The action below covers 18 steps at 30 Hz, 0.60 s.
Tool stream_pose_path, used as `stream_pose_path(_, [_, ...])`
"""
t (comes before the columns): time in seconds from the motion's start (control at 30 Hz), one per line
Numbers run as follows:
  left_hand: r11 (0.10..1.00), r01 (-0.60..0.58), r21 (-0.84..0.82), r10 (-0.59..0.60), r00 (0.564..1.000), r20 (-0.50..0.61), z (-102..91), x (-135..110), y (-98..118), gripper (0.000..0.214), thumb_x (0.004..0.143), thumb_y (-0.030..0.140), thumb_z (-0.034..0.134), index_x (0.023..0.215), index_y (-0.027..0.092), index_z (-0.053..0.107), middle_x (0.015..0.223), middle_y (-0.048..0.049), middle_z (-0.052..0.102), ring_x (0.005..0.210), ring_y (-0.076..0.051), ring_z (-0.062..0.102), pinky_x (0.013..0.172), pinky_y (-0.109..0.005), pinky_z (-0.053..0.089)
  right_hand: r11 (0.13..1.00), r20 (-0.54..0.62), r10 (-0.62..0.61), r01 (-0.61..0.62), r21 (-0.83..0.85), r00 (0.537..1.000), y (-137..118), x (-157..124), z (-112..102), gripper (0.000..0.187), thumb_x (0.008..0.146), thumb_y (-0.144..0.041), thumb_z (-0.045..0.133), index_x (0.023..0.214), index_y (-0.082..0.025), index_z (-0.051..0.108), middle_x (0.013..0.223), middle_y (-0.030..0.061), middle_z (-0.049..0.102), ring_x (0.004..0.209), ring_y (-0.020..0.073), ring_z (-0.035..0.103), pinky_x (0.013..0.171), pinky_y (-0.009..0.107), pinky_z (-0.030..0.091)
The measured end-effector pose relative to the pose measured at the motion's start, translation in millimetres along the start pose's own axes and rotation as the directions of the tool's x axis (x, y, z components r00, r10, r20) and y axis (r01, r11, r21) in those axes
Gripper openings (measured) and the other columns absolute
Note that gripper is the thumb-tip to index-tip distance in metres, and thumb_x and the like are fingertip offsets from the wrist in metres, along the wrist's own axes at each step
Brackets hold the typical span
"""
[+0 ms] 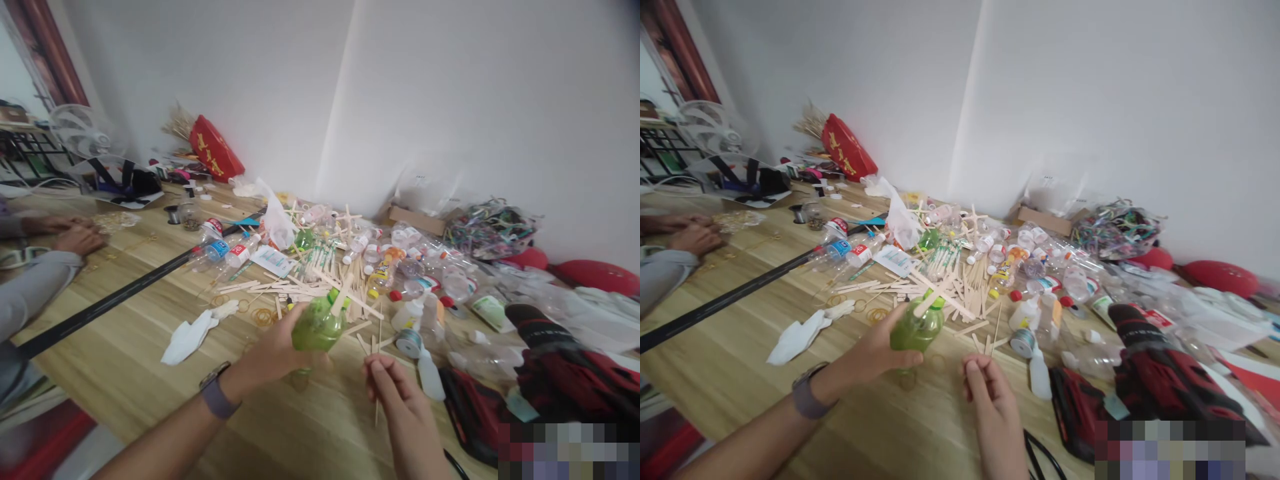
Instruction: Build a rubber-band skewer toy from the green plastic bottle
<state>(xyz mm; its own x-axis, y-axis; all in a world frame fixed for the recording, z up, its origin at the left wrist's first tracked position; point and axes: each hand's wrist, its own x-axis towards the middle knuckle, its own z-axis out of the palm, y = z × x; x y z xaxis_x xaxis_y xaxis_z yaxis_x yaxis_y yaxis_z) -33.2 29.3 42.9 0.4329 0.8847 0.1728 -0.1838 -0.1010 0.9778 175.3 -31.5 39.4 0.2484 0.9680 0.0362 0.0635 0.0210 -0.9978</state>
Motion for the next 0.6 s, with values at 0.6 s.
stream_pose_path(0.6, [0.491, -0.253, 0.833, 0.381, 0.923, 0.056, -15.9, 28.9, 13.3, 0.055, 0.076, 0.035, 0.072, 0.125, 0.018, 0.053, 0.121, -0.0103, 0.063, 0.116, -0.030, 0.053, 0.102, -0.048, 0.040, 0.200, 0.530, -0.607, 0.759, -0.619, 0.592, -91.2, 57.7, 2.3, 0.037, 0.078, -0.031, 0.068, 0.114, -0.023, 0.059, 0.114, 0.0115, 0.068, 0.119, 0.0351, 0.053, 0.095, 0.054, 0.041])
